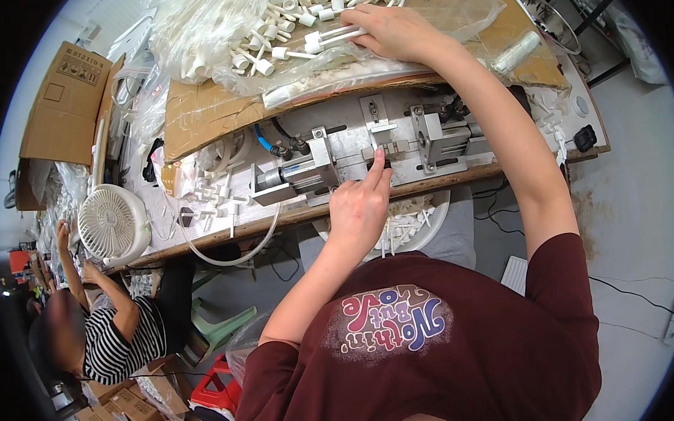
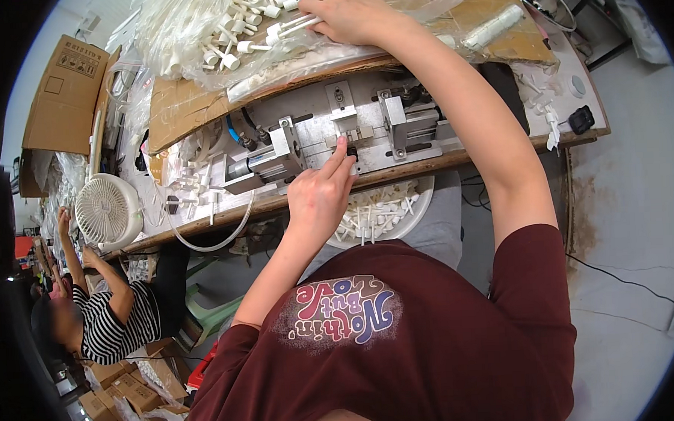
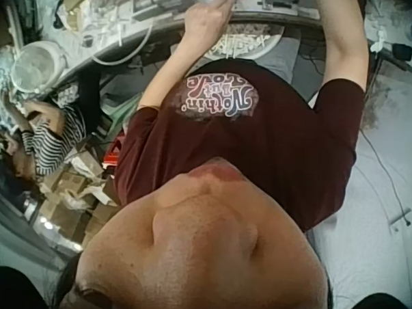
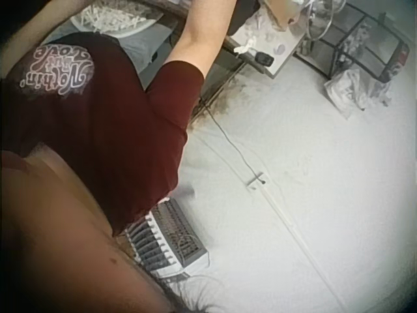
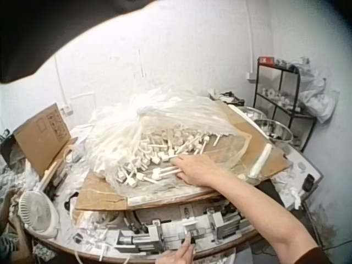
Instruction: The recorder is using a manual assembly machine to join white plastic tube components.
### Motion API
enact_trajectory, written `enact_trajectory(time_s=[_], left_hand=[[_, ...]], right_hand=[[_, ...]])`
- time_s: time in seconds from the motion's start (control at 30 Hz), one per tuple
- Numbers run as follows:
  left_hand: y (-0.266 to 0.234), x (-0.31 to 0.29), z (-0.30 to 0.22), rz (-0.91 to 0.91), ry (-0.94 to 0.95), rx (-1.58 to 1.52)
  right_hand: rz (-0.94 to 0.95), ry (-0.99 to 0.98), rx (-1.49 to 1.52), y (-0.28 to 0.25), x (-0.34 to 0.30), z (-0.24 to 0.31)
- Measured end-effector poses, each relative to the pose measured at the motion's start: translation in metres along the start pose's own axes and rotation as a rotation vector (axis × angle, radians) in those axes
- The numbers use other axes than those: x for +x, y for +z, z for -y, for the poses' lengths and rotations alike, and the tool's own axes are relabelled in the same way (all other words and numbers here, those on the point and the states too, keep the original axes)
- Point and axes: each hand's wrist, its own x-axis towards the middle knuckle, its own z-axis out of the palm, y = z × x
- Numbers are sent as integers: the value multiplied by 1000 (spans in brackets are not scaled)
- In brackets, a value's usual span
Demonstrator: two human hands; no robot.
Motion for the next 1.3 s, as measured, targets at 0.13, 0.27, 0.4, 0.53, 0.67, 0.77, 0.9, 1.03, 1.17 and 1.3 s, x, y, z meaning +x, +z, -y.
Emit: enact_trajectory(time_s=[0.13,0.27,0.4,0.53,0.67,0.77,0.9,1.03,1.17,1.3], left_hand=[[0,2,-1,-16,0,-17],[-1,2,0,-22,-3,-29],[1,4,-1,-13,-4,-15],[2,3,-2,-2,-22,-14],[1,2,0,9,-30,-39],[1,2,0,-16,-31,-63],[1,3,1,-10,-30,-78],[-4,0,3,-22,-6,-129],[-23,-12,1,15,-54,-369],[-46,-7,-6,-48,-340,-1031]], right_hand=[[45,0,-23,-10,0,9],[-44,34,-11,-15,-1,6],[-167,141,126,-20,-9,-26],[-170,192,242,-31,-27,-45],[-150,286,609,-44,-51,-36],[-59,368,907,-72,-70,3],[-3,466,1125,-87,-101,41],[62,550,1234,-87,-125,69],[177,552,1294,-81,-145,75],[324,507,1354,-76,-159,83]])
